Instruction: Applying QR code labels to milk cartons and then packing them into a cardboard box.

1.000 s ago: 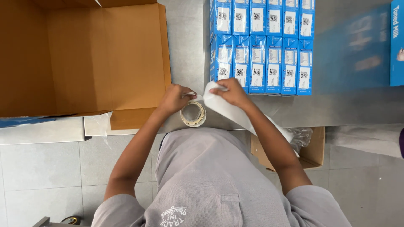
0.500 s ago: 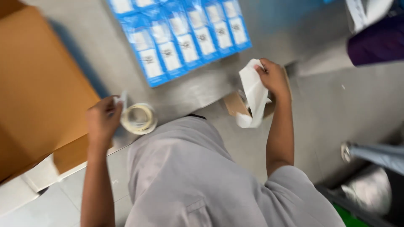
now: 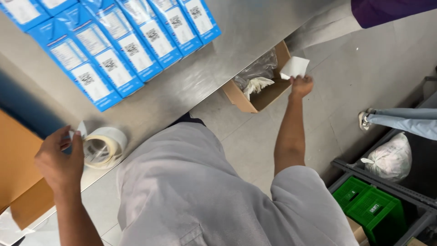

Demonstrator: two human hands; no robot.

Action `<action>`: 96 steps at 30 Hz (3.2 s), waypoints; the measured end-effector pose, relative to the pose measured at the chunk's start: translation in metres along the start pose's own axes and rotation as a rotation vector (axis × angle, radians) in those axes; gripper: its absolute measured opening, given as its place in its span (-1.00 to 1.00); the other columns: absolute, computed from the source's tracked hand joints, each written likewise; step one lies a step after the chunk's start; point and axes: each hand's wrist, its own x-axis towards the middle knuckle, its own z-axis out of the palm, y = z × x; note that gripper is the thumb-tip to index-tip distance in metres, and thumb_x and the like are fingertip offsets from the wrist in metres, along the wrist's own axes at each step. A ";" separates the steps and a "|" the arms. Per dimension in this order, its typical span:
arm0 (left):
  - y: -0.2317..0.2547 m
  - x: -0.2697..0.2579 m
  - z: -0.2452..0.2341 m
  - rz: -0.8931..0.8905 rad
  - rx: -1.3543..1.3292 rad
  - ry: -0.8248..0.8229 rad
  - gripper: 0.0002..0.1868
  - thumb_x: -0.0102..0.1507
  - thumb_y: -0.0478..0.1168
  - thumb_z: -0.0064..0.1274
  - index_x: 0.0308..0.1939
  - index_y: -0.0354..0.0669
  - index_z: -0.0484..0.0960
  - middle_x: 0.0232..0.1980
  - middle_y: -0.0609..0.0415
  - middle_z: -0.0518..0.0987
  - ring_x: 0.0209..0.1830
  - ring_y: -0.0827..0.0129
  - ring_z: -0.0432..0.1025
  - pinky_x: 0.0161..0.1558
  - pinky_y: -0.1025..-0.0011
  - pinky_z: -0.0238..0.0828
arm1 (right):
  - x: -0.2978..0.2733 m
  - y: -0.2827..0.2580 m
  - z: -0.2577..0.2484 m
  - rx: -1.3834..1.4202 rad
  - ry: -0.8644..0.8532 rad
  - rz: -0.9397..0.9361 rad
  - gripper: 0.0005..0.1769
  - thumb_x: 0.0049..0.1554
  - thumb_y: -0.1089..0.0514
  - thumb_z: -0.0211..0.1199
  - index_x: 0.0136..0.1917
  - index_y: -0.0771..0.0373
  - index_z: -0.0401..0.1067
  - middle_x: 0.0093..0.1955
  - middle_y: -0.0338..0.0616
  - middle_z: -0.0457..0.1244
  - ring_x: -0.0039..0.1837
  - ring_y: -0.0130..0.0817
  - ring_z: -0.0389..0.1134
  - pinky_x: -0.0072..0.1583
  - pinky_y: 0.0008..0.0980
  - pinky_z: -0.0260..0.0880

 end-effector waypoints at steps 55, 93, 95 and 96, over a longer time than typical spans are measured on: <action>0.038 -0.087 -0.035 -0.257 0.012 0.530 -0.67 0.25 -0.53 -0.03 0.07 -0.32 0.63 0.08 -0.17 0.60 0.03 -0.08 0.52 0.03 0.13 0.48 | -0.567 -0.265 0.155 -0.236 -2.073 -1.632 -0.56 0.15 0.19 0.26 0.27 0.39 0.37 0.26 0.14 0.27 0.33 0.03 0.24 0.34 -0.04 0.22; 0.067 -0.019 -0.033 0.126 -0.089 0.315 -0.81 0.25 -0.38 0.12 -0.07 -0.20 0.70 -0.04 0.01 0.66 -0.12 0.07 0.56 -0.12 0.25 0.50 | -0.178 -0.206 0.247 -0.995 -0.092 -1.016 -0.44 0.11 -0.30 0.39 -0.26 0.28 0.54 -0.24 0.12 0.39 -0.15 0.14 0.40 0.03 0.05 0.25; 0.074 -0.017 -0.027 0.134 -0.079 0.314 -0.83 0.26 -0.38 0.12 -0.08 -0.21 0.70 -0.05 0.01 0.66 -0.15 0.08 0.56 -0.14 0.25 0.50 | -0.176 -0.203 0.271 -1.005 -0.107 -1.008 -0.42 0.11 -0.34 0.35 -0.25 0.27 0.55 -0.23 0.10 0.40 -0.13 0.12 0.41 0.11 0.10 0.21; 0.075 -0.016 -0.027 0.148 -0.065 0.300 -0.85 0.27 -0.38 0.12 -0.09 -0.22 0.70 -0.06 0.01 0.66 -0.17 0.09 0.55 -0.15 0.24 0.50 | -0.179 -0.198 0.282 -1.022 -0.121 -0.985 -0.39 0.10 -0.38 0.31 -0.24 0.26 0.56 -0.22 0.08 0.41 -0.12 0.11 0.42 0.20 0.15 0.16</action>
